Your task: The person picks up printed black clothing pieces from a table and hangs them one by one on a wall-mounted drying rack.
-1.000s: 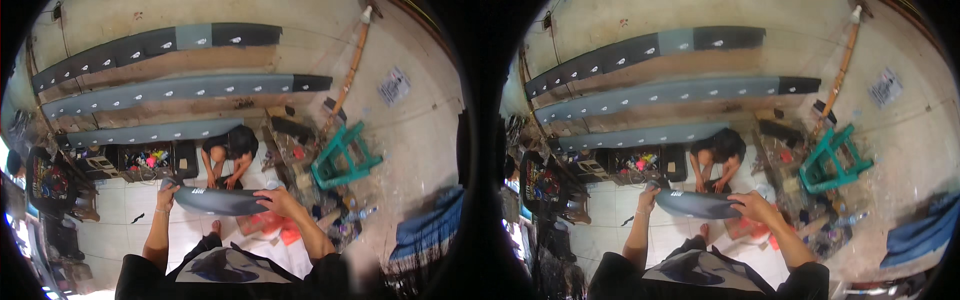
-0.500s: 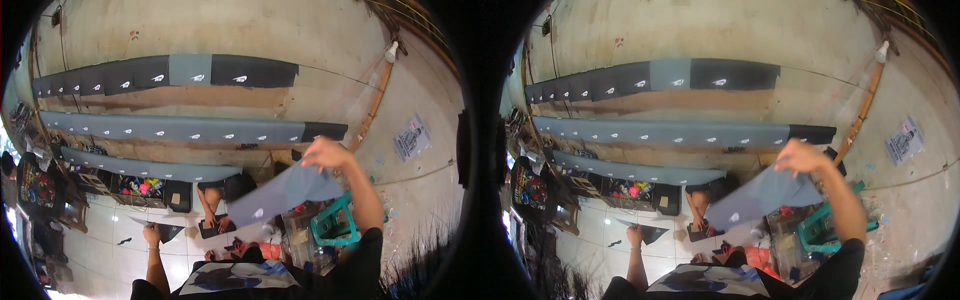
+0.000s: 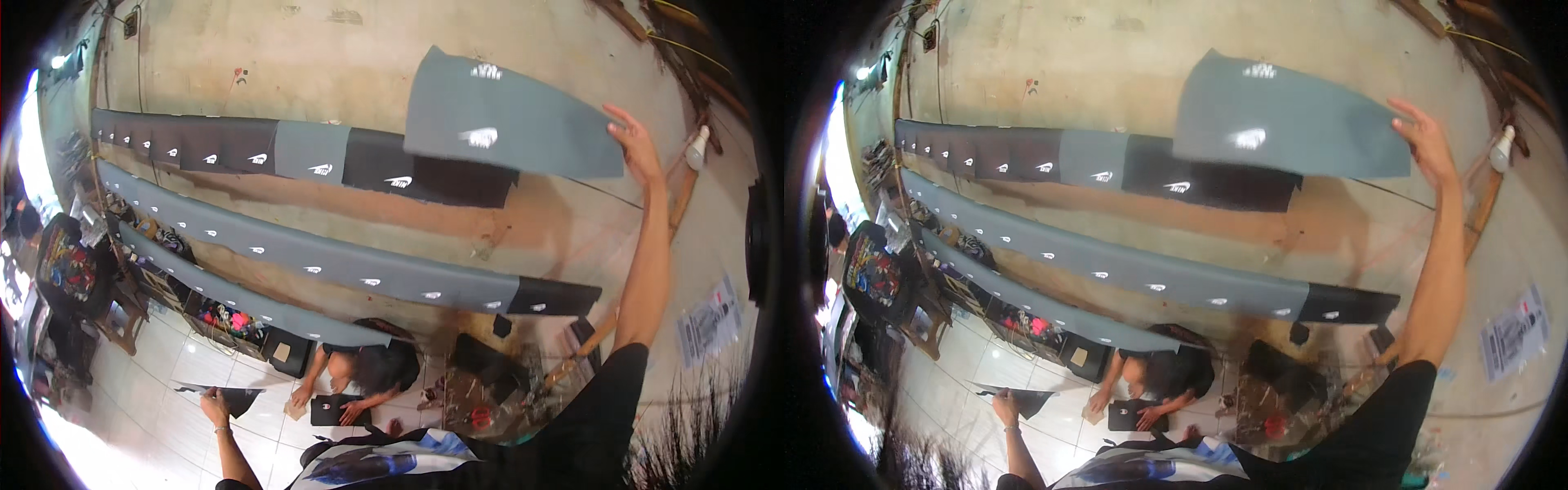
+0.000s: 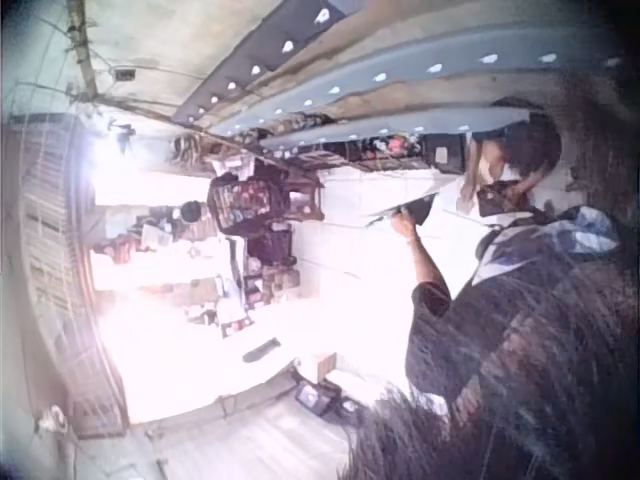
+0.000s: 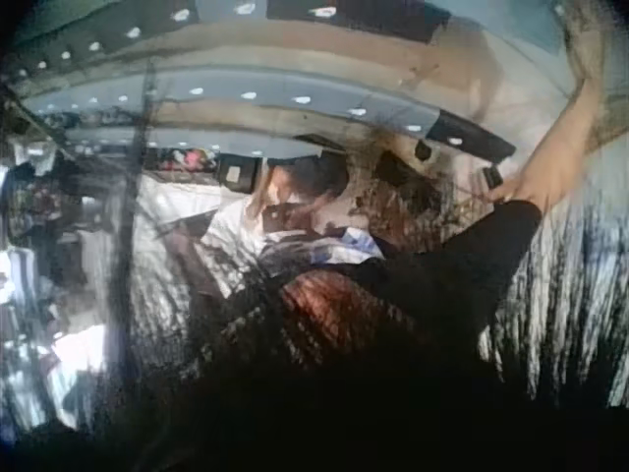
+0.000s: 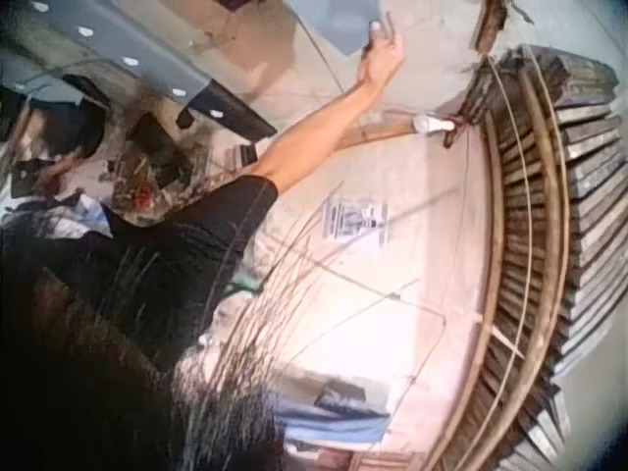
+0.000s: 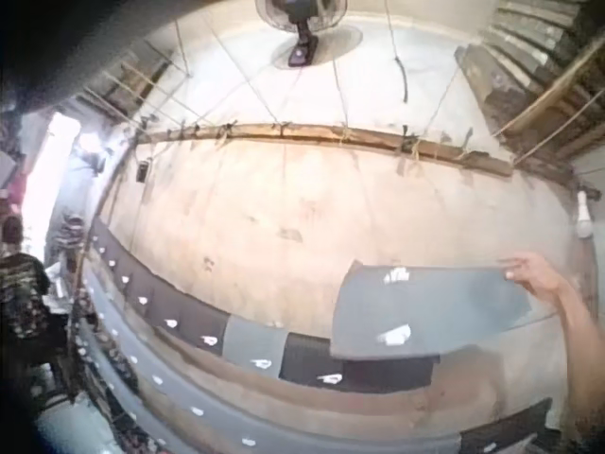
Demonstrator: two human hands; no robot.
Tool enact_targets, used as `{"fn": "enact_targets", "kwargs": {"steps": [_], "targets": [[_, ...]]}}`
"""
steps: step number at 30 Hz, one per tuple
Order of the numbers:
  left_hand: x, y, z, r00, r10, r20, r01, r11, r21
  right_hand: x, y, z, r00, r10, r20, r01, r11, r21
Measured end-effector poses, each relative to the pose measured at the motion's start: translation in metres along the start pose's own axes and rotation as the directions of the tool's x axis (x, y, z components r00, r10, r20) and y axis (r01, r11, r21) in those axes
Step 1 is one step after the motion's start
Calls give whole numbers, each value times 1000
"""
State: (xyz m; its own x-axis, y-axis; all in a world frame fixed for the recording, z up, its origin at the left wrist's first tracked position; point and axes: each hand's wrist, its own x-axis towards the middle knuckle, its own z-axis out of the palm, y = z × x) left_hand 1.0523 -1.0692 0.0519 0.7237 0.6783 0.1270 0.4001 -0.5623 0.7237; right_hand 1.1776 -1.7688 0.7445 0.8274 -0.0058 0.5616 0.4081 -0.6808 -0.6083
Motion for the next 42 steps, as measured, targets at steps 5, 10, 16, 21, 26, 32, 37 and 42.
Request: {"fn": "enact_targets", "kwargs": {"steps": [5,10,16,21,26,32,37,42], "targets": [[-19,3,10,988,-90,-125,103,989,106,-16,139,14,990,-44,-136,63,988,140],[-57,77,-11,993,-105,-60,110,990,92,-35,222,39,977,176,-119,-96,866,490],[-63,84,-14,966,-258,16,257,964,66,-25,230,44,954,216,-210,-69,836,544],[-74,78,-12,994,-58,-97,77,975,207,-36,256,38,895,272,-352,-22,818,576],[-76,78,-20,992,-83,-91,101,969,223,-36,265,44,970,175,-167,-39,793,608],[-78,85,-29,996,-78,-43,88,952,294,-34,281,32,978,173,-118,-87,848,522],[-69,97,-53,966,244,86,-257,942,214,-66,220,42,837,165,-522,-9,957,289],[-71,210,-138,873,408,265,-470,850,240,-193,194,240,873,212,-440,31,875,484]]}}
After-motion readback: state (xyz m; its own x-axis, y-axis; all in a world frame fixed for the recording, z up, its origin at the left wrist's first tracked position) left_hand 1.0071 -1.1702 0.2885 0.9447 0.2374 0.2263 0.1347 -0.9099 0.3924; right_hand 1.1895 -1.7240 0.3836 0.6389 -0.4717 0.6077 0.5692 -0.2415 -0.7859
